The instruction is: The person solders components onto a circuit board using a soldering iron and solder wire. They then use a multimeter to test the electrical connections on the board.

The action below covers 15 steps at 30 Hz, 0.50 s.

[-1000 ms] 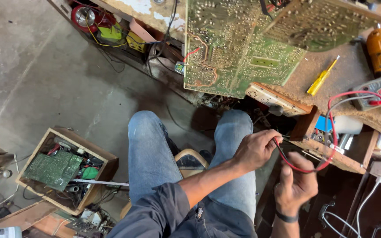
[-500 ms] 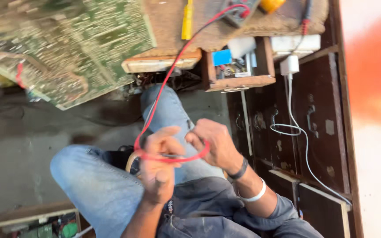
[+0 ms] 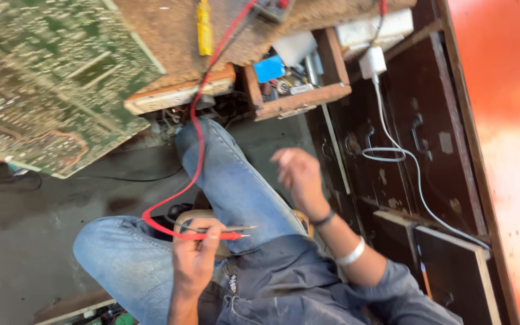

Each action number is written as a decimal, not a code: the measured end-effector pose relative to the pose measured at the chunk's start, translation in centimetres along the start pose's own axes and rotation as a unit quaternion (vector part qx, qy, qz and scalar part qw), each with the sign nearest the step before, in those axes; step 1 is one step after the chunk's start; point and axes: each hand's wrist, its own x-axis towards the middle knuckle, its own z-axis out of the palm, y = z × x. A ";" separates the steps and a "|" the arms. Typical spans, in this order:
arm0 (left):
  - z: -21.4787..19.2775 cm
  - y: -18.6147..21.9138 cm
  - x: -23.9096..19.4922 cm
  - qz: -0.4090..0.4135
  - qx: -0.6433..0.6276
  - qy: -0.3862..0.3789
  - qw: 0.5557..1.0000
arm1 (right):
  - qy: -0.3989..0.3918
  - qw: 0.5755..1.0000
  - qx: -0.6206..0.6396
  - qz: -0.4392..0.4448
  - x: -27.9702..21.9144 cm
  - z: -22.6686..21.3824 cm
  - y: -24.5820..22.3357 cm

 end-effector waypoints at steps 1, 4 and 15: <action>-0.2 -0.3 -0.1 -0.016 0.009 0.004 1.000 | 0.113 0.986 0.106 0.067 2.1 -1.8 2.1; -0.2 -1.1 -0.2 -0.058 0.031 0.020 0.998 | 0.231 0.964 0.132 -0.004 9.1 -9.0 5.6; 3.0 0.2 1.4 -0.008 0.066 -0.007 0.998 | 0.245 0.940 0.194 -0.140 19.2 -16.0 4.6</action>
